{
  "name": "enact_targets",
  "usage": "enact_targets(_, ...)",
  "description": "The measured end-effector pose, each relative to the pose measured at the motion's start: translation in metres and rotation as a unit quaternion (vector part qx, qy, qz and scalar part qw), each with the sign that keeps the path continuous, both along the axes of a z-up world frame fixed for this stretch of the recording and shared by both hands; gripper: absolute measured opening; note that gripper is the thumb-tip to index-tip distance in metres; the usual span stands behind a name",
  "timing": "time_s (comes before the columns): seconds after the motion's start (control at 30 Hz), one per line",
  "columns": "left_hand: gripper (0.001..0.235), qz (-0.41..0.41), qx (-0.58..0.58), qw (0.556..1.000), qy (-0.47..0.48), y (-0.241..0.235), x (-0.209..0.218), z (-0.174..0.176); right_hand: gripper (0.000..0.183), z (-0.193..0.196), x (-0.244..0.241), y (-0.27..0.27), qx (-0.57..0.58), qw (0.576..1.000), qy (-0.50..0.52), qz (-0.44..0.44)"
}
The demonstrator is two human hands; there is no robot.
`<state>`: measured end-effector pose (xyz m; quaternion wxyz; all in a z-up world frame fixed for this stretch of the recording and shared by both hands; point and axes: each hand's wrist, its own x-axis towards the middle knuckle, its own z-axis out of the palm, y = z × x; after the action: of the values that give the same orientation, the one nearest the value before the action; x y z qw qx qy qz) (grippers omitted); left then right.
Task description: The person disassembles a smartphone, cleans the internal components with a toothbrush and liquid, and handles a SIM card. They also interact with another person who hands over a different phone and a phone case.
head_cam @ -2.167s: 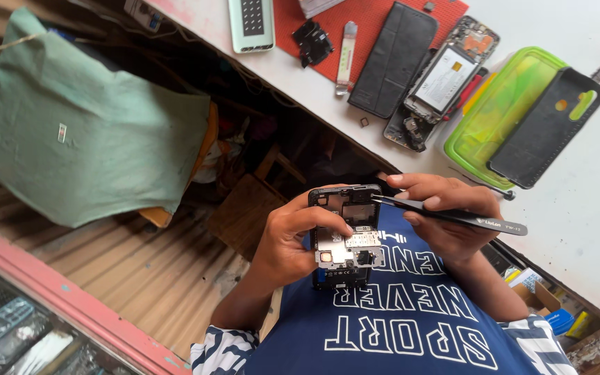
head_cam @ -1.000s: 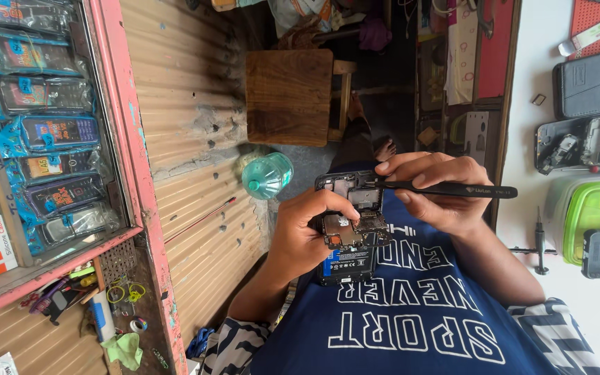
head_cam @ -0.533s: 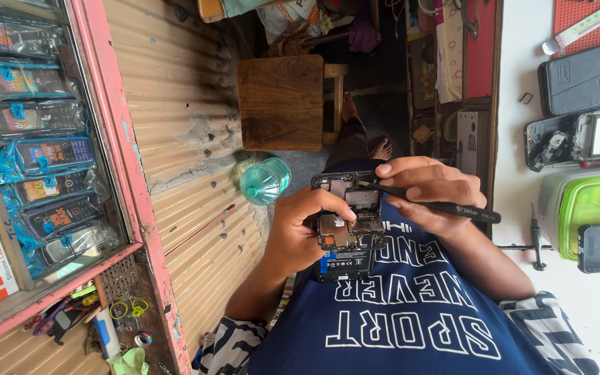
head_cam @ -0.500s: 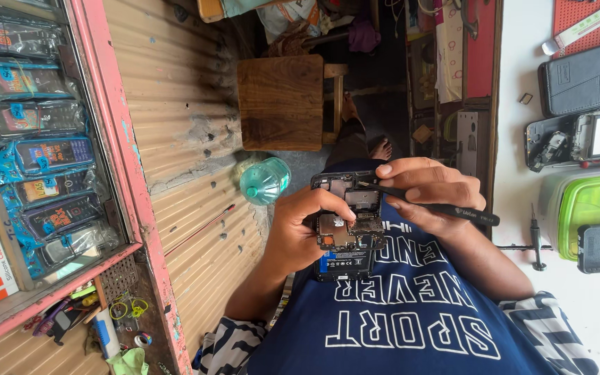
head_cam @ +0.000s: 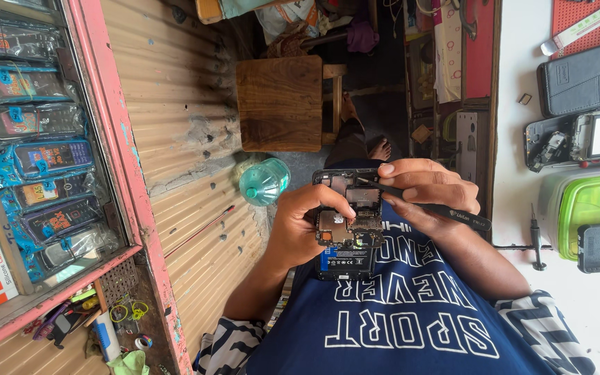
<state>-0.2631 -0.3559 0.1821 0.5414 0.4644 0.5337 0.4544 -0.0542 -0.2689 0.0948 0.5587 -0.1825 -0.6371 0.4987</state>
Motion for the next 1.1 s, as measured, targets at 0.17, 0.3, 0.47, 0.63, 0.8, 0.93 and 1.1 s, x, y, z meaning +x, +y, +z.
enact_targets(0.17, 0.019, 0.005, -0.006, 1.0, 0.008, 0.0, 0.003, 0.002, 0.029, 0.008, 0.003, -0.005, -0.033, 0.999, -0.035, -0.006)
enact_targets(0.3, 0.018, 0.008, 0.005, 0.999, 0.032, 0.001, 0.006, 0.004, 0.03, 0.009, 0.002, -0.003, -0.019, 1.0, -0.022, -0.008)
enact_targets(0.47, 0.016, 0.01, 0.007, 0.997, 0.07, 0.002, 0.006, 0.007, 0.025, 0.014, 0.005, -0.005, -0.051, 0.998, -0.04, 0.004)
enact_targets(0.63, 0.016, 0.003, 0.007, 0.998, 0.056, 0.004, 0.006, 0.007, 0.026, 0.019, 0.007, -0.006, -0.053, 0.998, -0.042, 0.002)
enact_targets(0.8, 0.016, -0.002, -0.001, 0.998, 0.058, 0.004, 0.004, 0.008, 0.026, 0.018, 0.004, -0.006, -0.05, 0.998, -0.034, -0.003)
enact_targets(0.93, 0.019, -0.001, -0.004, 0.998, 0.058, 0.004, 0.003, 0.008, 0.028, 0.017, 0.001, -0.007, -0.04, 0.999, -0.028, -0.008)
enact_targets(1.1, 0.02, -0.006, -0.001, 0.998, 0.069, 0.005, 0.001, 0.008, 0.033, 0.02, -0.004, -0.008, -0.027, 0.998, -0.044, -0.023)
